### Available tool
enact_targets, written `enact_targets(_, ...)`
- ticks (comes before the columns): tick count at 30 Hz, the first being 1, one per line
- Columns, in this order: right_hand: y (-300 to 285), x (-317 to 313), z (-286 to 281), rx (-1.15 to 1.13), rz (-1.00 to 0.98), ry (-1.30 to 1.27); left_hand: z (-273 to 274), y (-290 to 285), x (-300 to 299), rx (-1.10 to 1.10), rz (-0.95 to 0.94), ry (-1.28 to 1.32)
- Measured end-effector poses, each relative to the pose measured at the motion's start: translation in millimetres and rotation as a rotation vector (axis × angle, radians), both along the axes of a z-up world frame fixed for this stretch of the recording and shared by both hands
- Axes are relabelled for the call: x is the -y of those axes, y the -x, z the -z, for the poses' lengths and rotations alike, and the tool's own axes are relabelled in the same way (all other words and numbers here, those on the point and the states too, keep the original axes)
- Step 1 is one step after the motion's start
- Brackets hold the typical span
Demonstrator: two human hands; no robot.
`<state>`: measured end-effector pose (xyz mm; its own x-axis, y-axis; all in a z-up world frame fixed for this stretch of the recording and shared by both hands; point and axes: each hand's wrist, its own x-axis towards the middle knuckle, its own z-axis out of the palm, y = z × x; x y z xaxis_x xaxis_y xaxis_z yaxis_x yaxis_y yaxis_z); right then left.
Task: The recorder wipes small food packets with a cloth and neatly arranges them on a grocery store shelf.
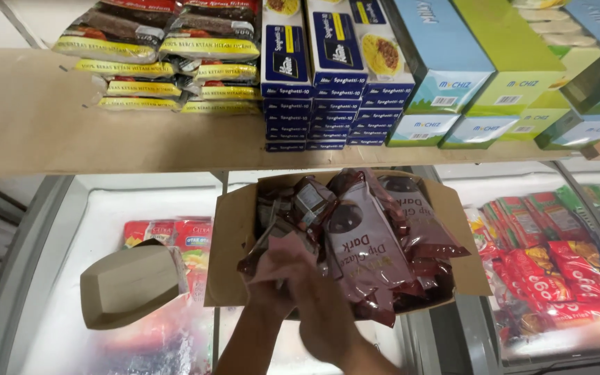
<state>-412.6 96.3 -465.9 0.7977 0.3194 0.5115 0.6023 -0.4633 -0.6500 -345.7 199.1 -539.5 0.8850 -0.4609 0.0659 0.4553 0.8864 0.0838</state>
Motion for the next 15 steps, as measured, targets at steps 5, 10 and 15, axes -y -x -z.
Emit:
enact_targets(5,-36.7,22.4,-20.8,-0.097,0.304,-0.13,-44.8,13.2,17.6,-0.295,-0.09,-0.088)
enact_targets(10,-4.8,13.7,-5.0,0.034,0.186,0.169,-21.3,3.6,16.5,-0.039,-0.066,0.078)
enact_targets(15,-0.2,22.0,-3.7,-0.426,-0.135,-0.606,-8.2,7.5,13.7,0.274,0.014,0.274)
